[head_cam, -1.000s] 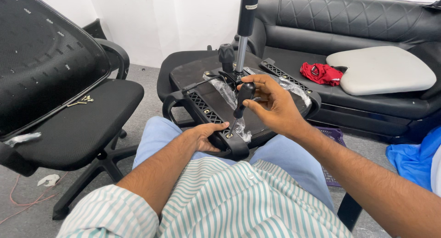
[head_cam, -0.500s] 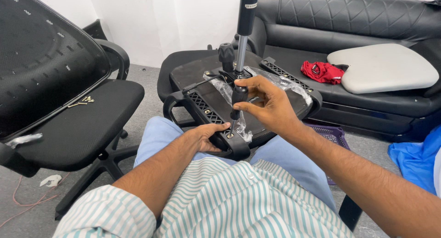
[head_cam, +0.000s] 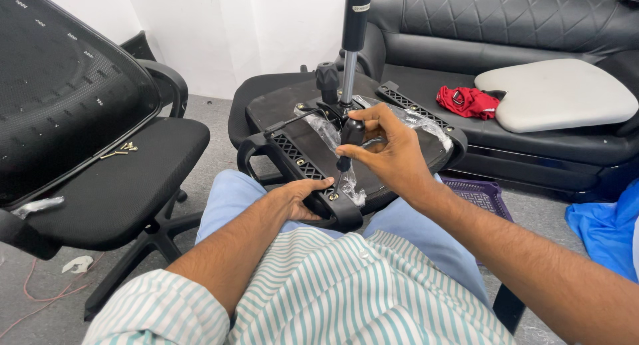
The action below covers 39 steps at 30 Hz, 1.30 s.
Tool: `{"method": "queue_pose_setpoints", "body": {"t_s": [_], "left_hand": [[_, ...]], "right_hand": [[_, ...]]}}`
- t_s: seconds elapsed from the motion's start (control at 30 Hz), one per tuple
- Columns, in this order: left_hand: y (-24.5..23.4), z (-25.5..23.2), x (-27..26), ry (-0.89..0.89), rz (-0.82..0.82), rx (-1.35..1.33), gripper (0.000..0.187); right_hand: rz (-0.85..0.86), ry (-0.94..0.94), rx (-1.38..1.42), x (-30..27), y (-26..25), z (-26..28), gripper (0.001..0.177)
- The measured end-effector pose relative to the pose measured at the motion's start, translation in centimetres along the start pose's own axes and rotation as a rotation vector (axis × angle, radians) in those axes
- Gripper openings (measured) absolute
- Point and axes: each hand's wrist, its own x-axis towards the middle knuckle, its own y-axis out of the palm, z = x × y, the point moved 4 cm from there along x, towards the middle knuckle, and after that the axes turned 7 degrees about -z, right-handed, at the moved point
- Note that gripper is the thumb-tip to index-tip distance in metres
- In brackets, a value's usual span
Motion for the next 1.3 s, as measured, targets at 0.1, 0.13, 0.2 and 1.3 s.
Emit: {"method": "queue_pose_setpoints", "body": {"t_s": [0.1, 0.13, 0.2, 1.3], "left_hand": [[0.1, 0.0, -0.2, -0.027, 0.028, -0.014, 0.047], [0.0, 0.0, -0.2, -0.019, 0.024, 0.01, 0.049], [-0.2, -0.1, -0.3, -0.003, 0.017, 0.059, 0.052], [-3.4, -3.4, 5.4, 0.099, -0.22, -0.422, 0.053]], "right_hand": [[-0.033, -0.051, -0.049, -0.3, 0.1, 0.7, 0.049], [-0.036, -0.04, -0.04, -0.6, 0.2, 0.8, 0.049], [-0.043, -0.017, -0.025, -1.1, 0.5, 0.9, 0.049], [0.663, 0.362, -0.451, -2.5, 5.5, -7.4, 0.095]]}}
